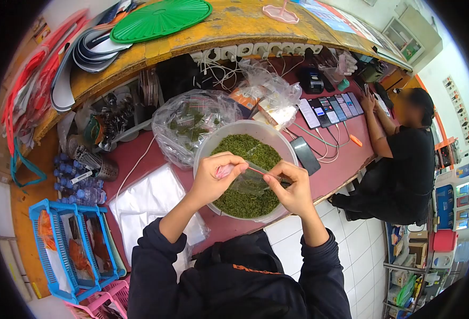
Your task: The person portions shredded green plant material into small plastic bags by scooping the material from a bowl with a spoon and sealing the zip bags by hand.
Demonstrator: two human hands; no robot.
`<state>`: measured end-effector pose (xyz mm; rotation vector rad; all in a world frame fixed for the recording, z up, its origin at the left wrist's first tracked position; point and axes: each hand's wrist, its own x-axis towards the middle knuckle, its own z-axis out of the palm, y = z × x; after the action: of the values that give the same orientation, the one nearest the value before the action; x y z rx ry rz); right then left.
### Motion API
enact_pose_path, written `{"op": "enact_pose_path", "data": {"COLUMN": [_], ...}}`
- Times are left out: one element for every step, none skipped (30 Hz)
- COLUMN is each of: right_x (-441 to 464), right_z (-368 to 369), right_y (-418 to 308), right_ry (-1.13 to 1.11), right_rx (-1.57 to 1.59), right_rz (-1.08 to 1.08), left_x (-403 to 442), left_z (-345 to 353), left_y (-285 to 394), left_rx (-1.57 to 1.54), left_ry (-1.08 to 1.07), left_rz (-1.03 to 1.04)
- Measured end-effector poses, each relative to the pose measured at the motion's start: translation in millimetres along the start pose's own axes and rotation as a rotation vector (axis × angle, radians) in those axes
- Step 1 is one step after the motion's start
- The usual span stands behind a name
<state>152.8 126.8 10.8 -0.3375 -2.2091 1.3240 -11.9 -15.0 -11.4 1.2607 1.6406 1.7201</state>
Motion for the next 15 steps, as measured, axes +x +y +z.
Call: {"op": "enact_pose_path", "data": {"right_x": [1.0,2.8,3.5,3.9,5.4,6.6,7.4,7.4,7.0,6.4,5.2,3.5,1.8,-0.3,-2.9], "right_z": [0.6,0.7,1.3,4.8,10.8,15.4,17.5,19.1,19.6,18.4,16.0,13.4,9.7,4.4,-1.4], "right_y": [-1.1,-1.8,-2.8,-4.4,-6.4,-8.1,-9.6,-11.6,-13.7,-16.8,-20.9,-23.9,-25.5,-26.2,-25.5], "right_ry": [0.002,-0.022,-0.046,-0.043,-0.026,-0.011,-0.013,0.005,0.022,0.019,0.027,0.036,0.036,0.059,0.081], "right_rx": [0.001,-0.010,-0.022,-0.023,-0.044,-0.064,-0.063,-0.059,-0.056,-0.056,-0.051,-0.046,-0.045,-0.030,-0.014], "right_rz": [0.001,-0.016,-0.032,-0.030,-0.026,-0.021,-0.023,-0.060,-0.096,-0.095,-0.111,-0.127,-0.127,-0.081,-0.033], "left_x": [-1.0,-1.7,-2.3,-2.8,-3.5,-4.5,-5.1,-5.6,-6.4,-7.4,-8.4,-7.6,-4.9,0.3,7.4], "left_z": [1.3,3.4,6.1,9.1,13.1,17.2,18.5,16.0,13.8,11.8,8.9,1.5,-9.3,-21.2,-36.0], "left_y": [1.1,1.3,1.5,1.8,3.4,6.2,9.0,12.4,15.9,19.5,23.0,26.9,28.1,20.0,10.2], "left_rx": [0.017,0.017,0.016,0.015,0.015,0.085,0.156,0.196,0.196,0.219,0.242,0.278,0.315,0.354,0.394], "left_ry": [-0.001,-0.005,-0.004,-0.002,-0.004,0.010,0.026,0.019,0.022,0.062,0.099,0.156,0.215,0.318,0.421], "left_rz": [-0.009,-0.010,0.025,0.060,0.061,0.093,0.124,0.136,0.135,0.189,0.243,0.250,0.258,0.307,0.354]}}
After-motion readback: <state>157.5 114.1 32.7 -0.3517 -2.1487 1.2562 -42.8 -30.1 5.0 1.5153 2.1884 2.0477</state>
